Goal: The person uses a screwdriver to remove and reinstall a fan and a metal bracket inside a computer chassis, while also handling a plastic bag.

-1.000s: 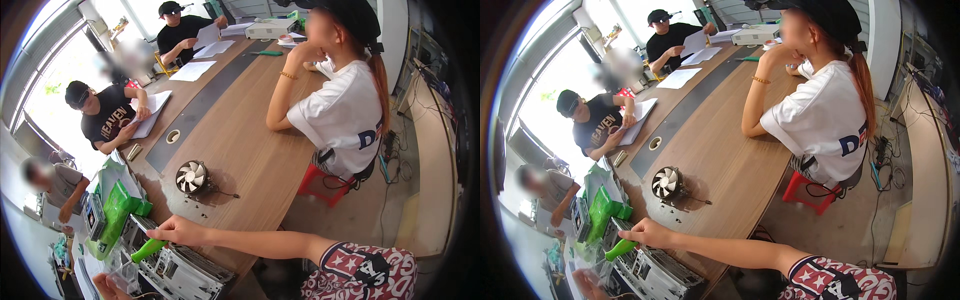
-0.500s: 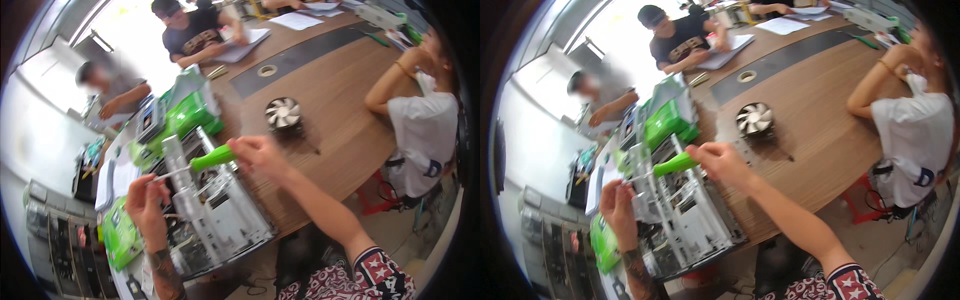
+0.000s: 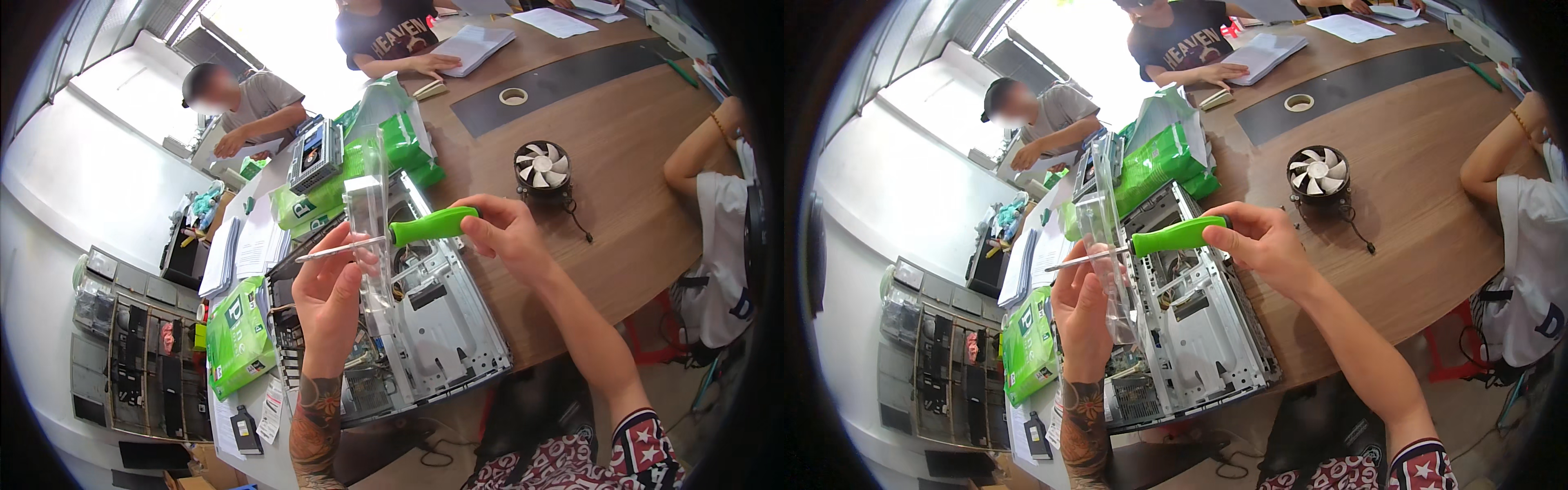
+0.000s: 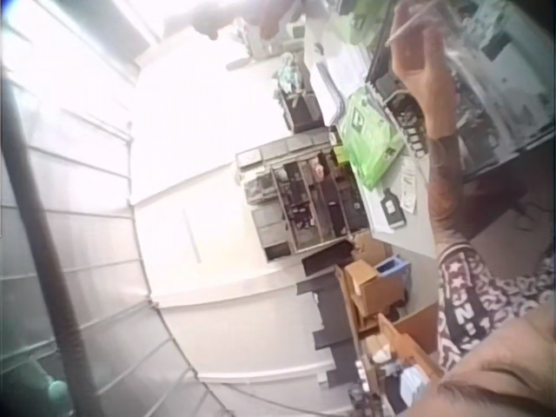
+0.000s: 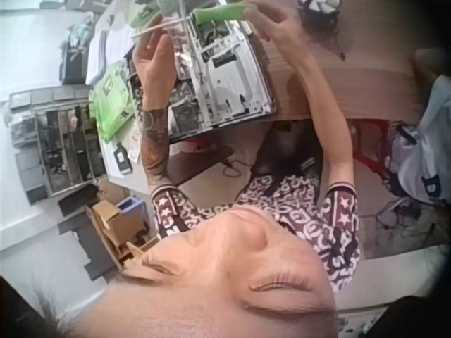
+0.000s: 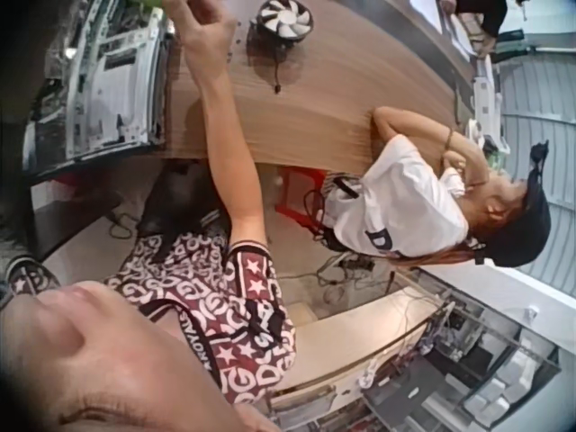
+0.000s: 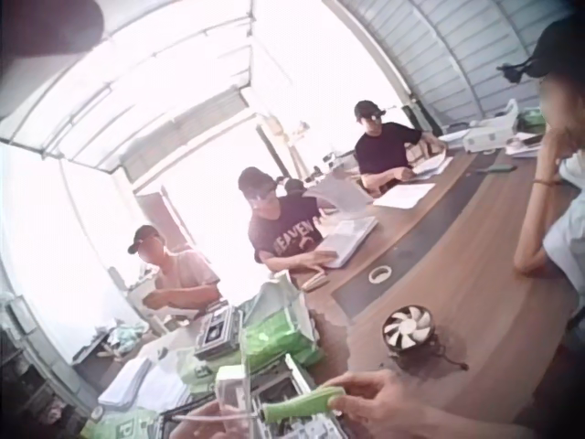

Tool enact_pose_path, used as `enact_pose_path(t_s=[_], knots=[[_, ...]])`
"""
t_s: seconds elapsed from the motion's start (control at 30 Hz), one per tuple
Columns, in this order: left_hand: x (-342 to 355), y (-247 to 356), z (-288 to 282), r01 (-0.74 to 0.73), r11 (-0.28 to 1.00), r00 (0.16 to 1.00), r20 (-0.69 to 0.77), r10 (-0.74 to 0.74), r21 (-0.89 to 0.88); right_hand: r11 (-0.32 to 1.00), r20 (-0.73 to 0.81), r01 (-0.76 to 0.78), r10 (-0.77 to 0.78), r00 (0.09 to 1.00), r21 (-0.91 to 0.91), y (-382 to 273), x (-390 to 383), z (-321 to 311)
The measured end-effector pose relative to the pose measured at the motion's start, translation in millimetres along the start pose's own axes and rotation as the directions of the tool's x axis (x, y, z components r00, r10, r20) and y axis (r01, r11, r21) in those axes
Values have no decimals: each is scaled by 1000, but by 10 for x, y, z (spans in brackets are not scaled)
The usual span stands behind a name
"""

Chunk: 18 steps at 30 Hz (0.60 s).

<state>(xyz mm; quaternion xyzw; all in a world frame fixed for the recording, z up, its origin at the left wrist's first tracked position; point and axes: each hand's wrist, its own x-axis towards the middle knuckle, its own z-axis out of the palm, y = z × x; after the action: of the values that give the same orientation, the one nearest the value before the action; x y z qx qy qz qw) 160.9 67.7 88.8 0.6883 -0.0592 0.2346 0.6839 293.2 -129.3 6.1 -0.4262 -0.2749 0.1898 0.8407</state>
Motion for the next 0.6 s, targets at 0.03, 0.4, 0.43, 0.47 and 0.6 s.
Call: enact_pose_path(t_s=[0.03, 0.4, 0.43, 0.47, 0.6], knots=[[-1, 8, 24, 10, 1000, 1000, -16, -9, 8, 1000, 8, -8, 7, 1000, 23, -6, -3, -14], [-102, -71, 63, -21, 1000, 999, 49, 20, 21, 999, 80, 51, -51, 995, 3, -33, -56, 130], [-94, -57, 48, -7, 1000, 998, 56, 6, 26, 999, 82, 48, -49, 995, 14, -31, -50, 128], [-85, -46, 38, 7, 999, 998, 64, -9, 32, 999, 83, 52, -53, 995, 10, -36, -46, 133], [-14, -87, 120, -7, 1000, 998, 64, 7, -12, 998, 44, 63, -64, 997, 30, -124, -63, 65]])
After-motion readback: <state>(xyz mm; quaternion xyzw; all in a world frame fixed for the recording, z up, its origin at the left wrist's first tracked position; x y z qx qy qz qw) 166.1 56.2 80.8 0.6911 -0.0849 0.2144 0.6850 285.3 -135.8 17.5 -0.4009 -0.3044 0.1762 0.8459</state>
